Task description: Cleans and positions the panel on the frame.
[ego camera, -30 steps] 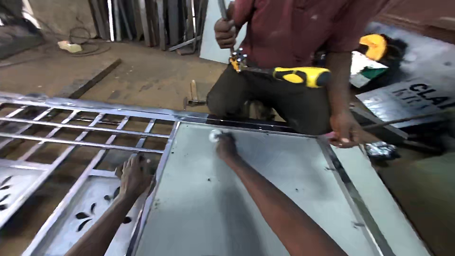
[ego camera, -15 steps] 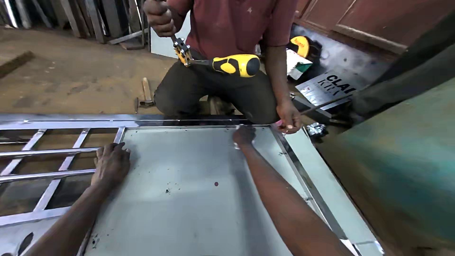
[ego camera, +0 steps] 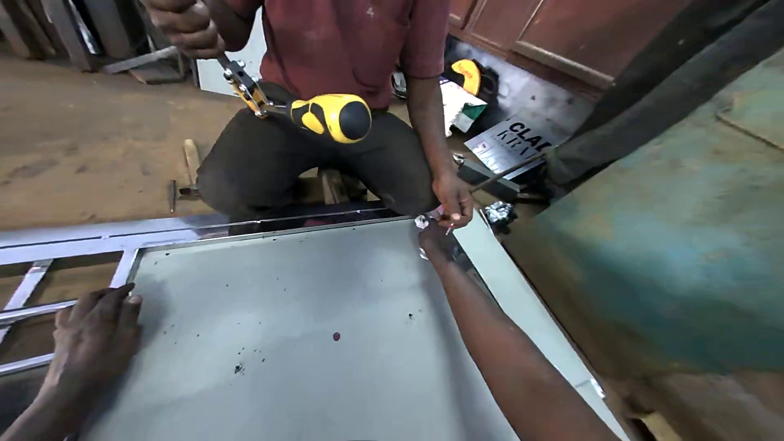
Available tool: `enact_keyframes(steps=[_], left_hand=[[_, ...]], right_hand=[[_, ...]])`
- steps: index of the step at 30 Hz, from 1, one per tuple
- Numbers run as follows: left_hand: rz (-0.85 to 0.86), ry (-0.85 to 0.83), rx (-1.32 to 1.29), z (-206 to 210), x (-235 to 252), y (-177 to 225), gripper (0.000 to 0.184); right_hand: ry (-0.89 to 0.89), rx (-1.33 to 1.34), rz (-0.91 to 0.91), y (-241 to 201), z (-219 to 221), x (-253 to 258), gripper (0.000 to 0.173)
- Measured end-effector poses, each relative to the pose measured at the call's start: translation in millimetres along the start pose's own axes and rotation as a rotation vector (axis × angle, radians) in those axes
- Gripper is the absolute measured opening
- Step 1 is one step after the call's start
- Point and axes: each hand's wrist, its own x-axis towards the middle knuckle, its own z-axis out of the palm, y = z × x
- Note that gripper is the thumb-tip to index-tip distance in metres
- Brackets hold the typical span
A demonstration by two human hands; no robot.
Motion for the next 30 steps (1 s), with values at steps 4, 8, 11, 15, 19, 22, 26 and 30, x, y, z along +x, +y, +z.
enact_keyframes(steps=[4, 8, 11, 15, 19, 22, 26, 30], left_hand=[[-0.029, -0.009, 0.005, -1.3, 0.1, 0.6, 0.049], [0.005, -0.014, 0.008, -0.6, -0.8, -4.4, 0.056], [0.022, -0.026, 0.011, -4.6, -2.0, -6.3, 0.056], [0.008, -0.004, -0.033, -7.1, -2.7, -3.3, 0.049], [-0.036, -0.039, -0.031, -12.0, -2.1, 1.0, 0.044], [-0.015, -0.032, -0.017, -9.0, -1.4, -4.4, 0.046], [0.017, -0.010, -0.008, -3.0, -0.1, -9.6, 0.050], [-0.029, -0.017, -0.030, -6.7, -2.7, -3.5, 0.040]], right_hand=[[-0.122, -0.144, -0.028, -51.4, -8.7, -15.0, 0.034], [-0.318, 0.093, -0.389, -94.8, -9.6, -74.3, 0.027], [-0.323, 0.223, -0.437, -96.4, -25.0, -87.4, 0.031], [-0.125, 0.051, -0.077, -48.5, -23.4, -40.5, 0.029], [-0.180, -0.060, -0.193, -120.9, 12.4, -75.8, 0.031], [-0.225, -0.057, -0.400, -184.4, 34.6, -139.4, 0.033], [-0.472, 0.238, -0.721, -222.3, 36.7, -184.1, 0.031], [-0.347, 0.176, -0.436, -197.4, 0.9, -154.2, 0.030]])
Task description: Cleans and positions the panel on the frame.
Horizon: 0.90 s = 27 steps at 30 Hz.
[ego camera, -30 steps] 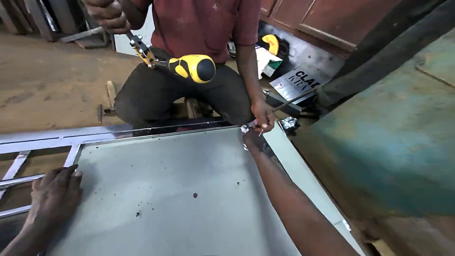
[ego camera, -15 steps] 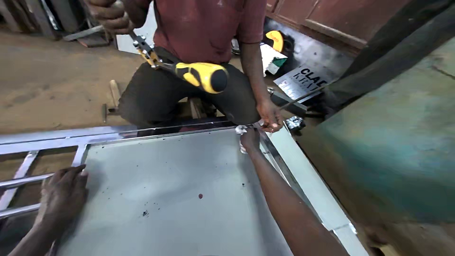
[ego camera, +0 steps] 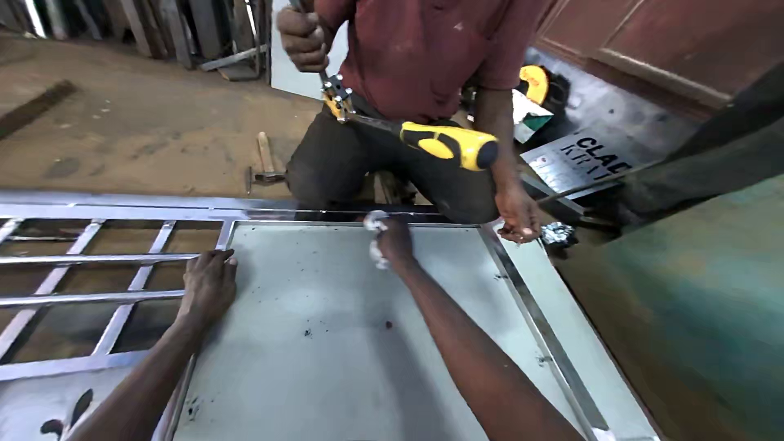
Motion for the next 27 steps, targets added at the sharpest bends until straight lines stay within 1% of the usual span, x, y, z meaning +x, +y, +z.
enact_keyframes(steps=[1, 2, 3, 4, 5, 6, 7, 8, 9, 10, 11, 13, 14, 15, 16, 17, 18, 19, 20, 21, 22, 24, 25, 27], left_hand=[[-0.021, 0.000, -0.011, -0.5, -0.4, 1.3, 0.038], [-0.043, -0.002, -0.020, 0.0, -0.6, 2.6, 0.036], [-0.056, 0.000, -0.026, 0.9, 0.0, 3.6, 0.035], [-0.061, 0.003, -0.027, 0.8, 1.3, 4.3, 0.034], [-0.070, -0.004, -0.019, -0.1, 2.2, 4.1, 0.034], [-0.076, -0.015, -0.010, -0.2, 1.9, 3.3, 0.035], [-0.079, -0.028, 0.004, 1.2, 1.4, 2.4, 0.036], [-0.079, -0.034, 0.018, 2.9, 1.9, 2.0, 0.036], [-0.078, -0.028, 0.025, 4.5, 3.6, 1.1, 0.036], [-0.070, -0.010, 0.027, 6.2, 4.8, -0.7, 0.035], [-0.067, 0.002, 0.025, 7.8, 4.9, -1.9, 0.034], [-0.105, -0.008, 0.032, 7.5, 3.2, -0.4, 0.034], [-0.124, -0.028, 0.048, 5.6, 2.9, 1.8, 0.034], [-0.141, -0.047, 0.065, 3.6, 4.8, 4.7, 0.034], [-0.156, -0.060, 0.082, 2.7, 6.7, 8.0, 0.034], [-0.172, -0.076, 0.107, 2.5, 7.4, 11.3, 0.034], [-0.195, -0.102, 0.135, 2.2, 8.1, 14.7, 0.035], [-0.216, -0.124, 0.155, 1.1, 8.7, 17.6, 0.036], [-0.229, -0.146, 0.173, -0.7, 9.3, 19.4, 0.037], [-0.237, -0.167, 0.196, -2.1, 10.3, 20.1, 0.040], [-0.248, -0.199, 0.226, -3.4, 12.1, 21.8, 0.042], [-0.259, -0.274, 0.288, -4.2, 14.8, 26.7, 0.048], [-0.261, -0.314, 0.312, -5.1, 16.5, 28.7, 0.051], [-0.255, -0.398, 0.362, -10.8, 23.9, 29.4, 0.056]], right_hand=[[0.048, -0.071, 0.103, 9.0, -1.3, 6.8, 0.033], [0.049, -0.123, 0.189, 8.0, 1.1, 11.0, 0.037], [-0.018, -0.165, 0.252, -8.2, 1.7, 10.0, 0.040], [-0.169, -0.213, 0.286, -38.3, -1.4, 5.6, 0.043], [-0.250, -0.267, 0.239, -64.2, 8.6, 0.8, 0.043], [-0.206, -0.285, 0.104, -77.1, 33.7, -5.0, 0.041], [-0.095, -0.256, -0.083, -77.7, 65.9, -8.0, 0.036], [-0.097, -0.199, -0.224, -81.8, 84.0, -9.7, 0.035], [-0.168, -0.138, -0.296, -89.3, 87.7, -8.7, 0.033], [-0.229, -0.062, -0.303, -94.8, 81.6, -6.8, 0.031], [-0.237, -0.015, -0.256, -94.4, 70.8, -4.6, 0.030], [-0.142, -0.045, -0.117, -80.4, 59.3, 6.7, 0.030], [-0.107, -0.090, -0.087, -72.8, 64.5, 10.6, 0.032], [-0.096, -0.126, -0.119, -70.1, 73.5, 8.8, 0.032], [-0.119, -0.144, -0.206, -72.7, 82.1, -0.7, 0.033], [-0.181, -0.139, -0.319, -78.5, 88.8, -16.1, 0.033], [-0.281, -0.140, -0.403, -85.9, 91.0, -33.8, 0.033], [-0.391, -0.142, -0.445, -91.2, 89.5, -51.1, 0.034], [-0.462, -0.111, -0.452, -92.6, 84.8, -65.0, 0.034], [-0.469, -0.064, -0.416, -92.1, 75.2, -73.5, 0.034], [-0.420, -0.027, -0.348, -90.4, 62.5, -74.8, 0.033], [-0.260, -0.038, -0.162, -85.6, 42.7, -56.8, 0.031], [-0.203, -0.077, -0.070, -82.3, 42.1, -40.4, 0.031], [-0.127, -0.162, 0.053, -82.3, 59.2, -7.5, 0.034]])
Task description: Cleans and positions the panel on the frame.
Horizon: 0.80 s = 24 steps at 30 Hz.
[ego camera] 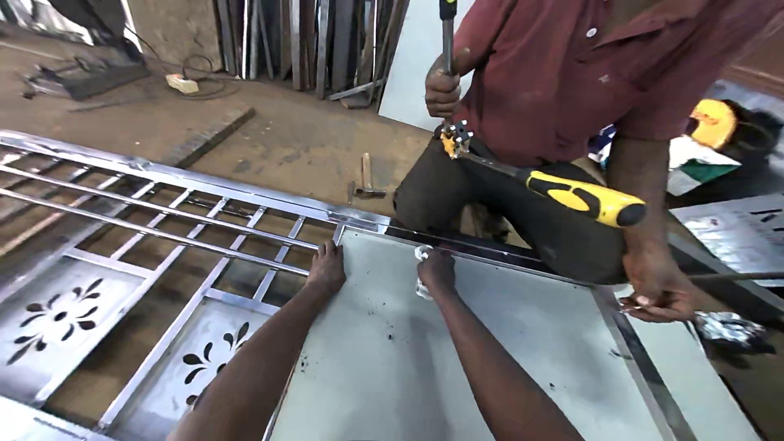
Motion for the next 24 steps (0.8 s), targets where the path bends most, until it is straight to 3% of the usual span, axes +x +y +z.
enact_keyframes(steps=[2, 7, 11, 17, 22, 24], left_hand=[[0.019, -0.084, 0.075, -13.2, 5.7, -2.8, 0.062], [0.058, -0.226, 0.114, -33.0, 13.0, -4.4, 0.061], [0.080, -0.235, 0.124, -25.5, 20.1, -5.2, 0.053], [0.141, -0.190, 0.134, -25.4, 0.5, -9.8, 0.034], [0.111, -0.195, 0.094, -25.2, -10.1, -11.5, 0.041], [0.109, -0.198, 0.062, -26.2, -10.4, -13.9, 0.040]], right_hand=[[0.011, -0.052, -0.018, -23.4, 21.1, 17.4, 0.035], [-0.222, -0.099, -0.459, -88.1, 47.9, -1.1, 0.035], [-0.121, 0.091, -0.409, -98.5, 48.5, 9.3, 0.030], [-0.065, -0.098, -0.532, -143.6, 78.0, 30.6, 0.030], [-0.207, -0.200, -0.832, -123.0, 70.6, 17.6, 0.030], [-0.375, -0.187, -0.907, -101.6, 57.0, -2.2, 0.026]])
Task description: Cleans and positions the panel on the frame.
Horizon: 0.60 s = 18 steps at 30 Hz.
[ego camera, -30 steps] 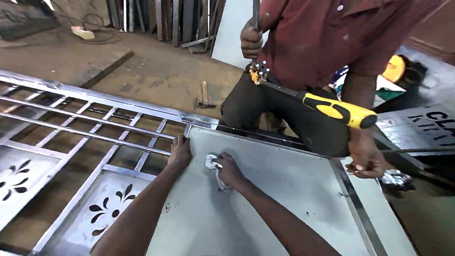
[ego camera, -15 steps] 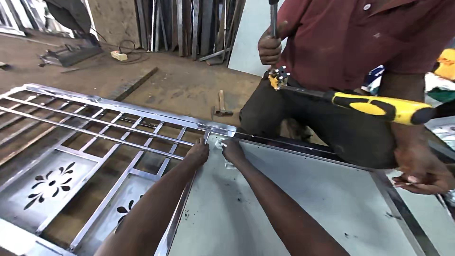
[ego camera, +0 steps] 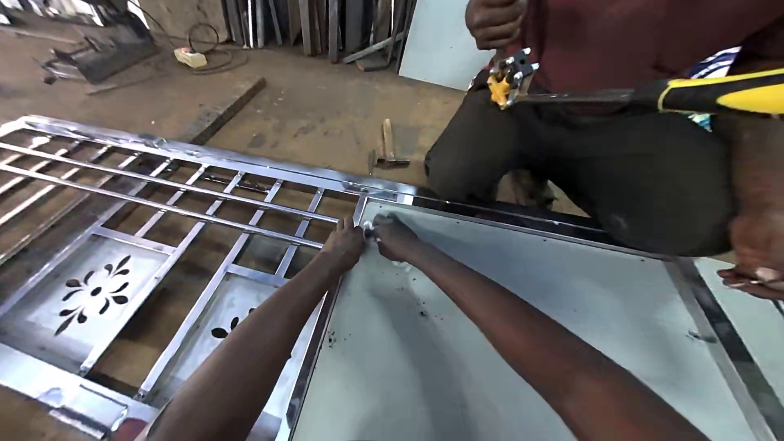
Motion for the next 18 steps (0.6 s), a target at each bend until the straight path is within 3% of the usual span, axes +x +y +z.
enact_keyframes(steps=[3, 6, 9, 12, 14, 18], left_hand=[[0.028, 0.006, 0.011, 4.4, -5.8, -4.3, 0.042], [0.047, 0.020, 0.079, 8.0, -15.5, -5.0, 0.042], [0.044, 0.031, 0.114, 9.2, -20.4, -0.4, 0.040], [0.009, 0.017, 0.105, 6.7, -21.4, 4.2, 0.042], [-0.038, -0.015, 0.090, 1.3, -18.7, 7.7, 0.047], [-0.138, -0.106, 0.038, -7.7, -17.3, 19.0, 0.057]], right_hand=[[-0.135, 0.182, 0.019, 3.7, -16.7, -41.1, 0.026], [0.085, 0.194, 0.200, 33.4, -14.7, -53.1, 0.033], [0.145, 0.064, 0.131, 24.3, 17.2, -83.4, 0.037], [-0.093, 0.090, 0.064, -22.2, 29.2, -140.3, 0.035], [-0.191, 0.201, 0.100, -28.6, 14.2, -154.5, 0.035], [0.117, 0.176, 0.248, 25.6, -4.1, -126.2, 0.032]])
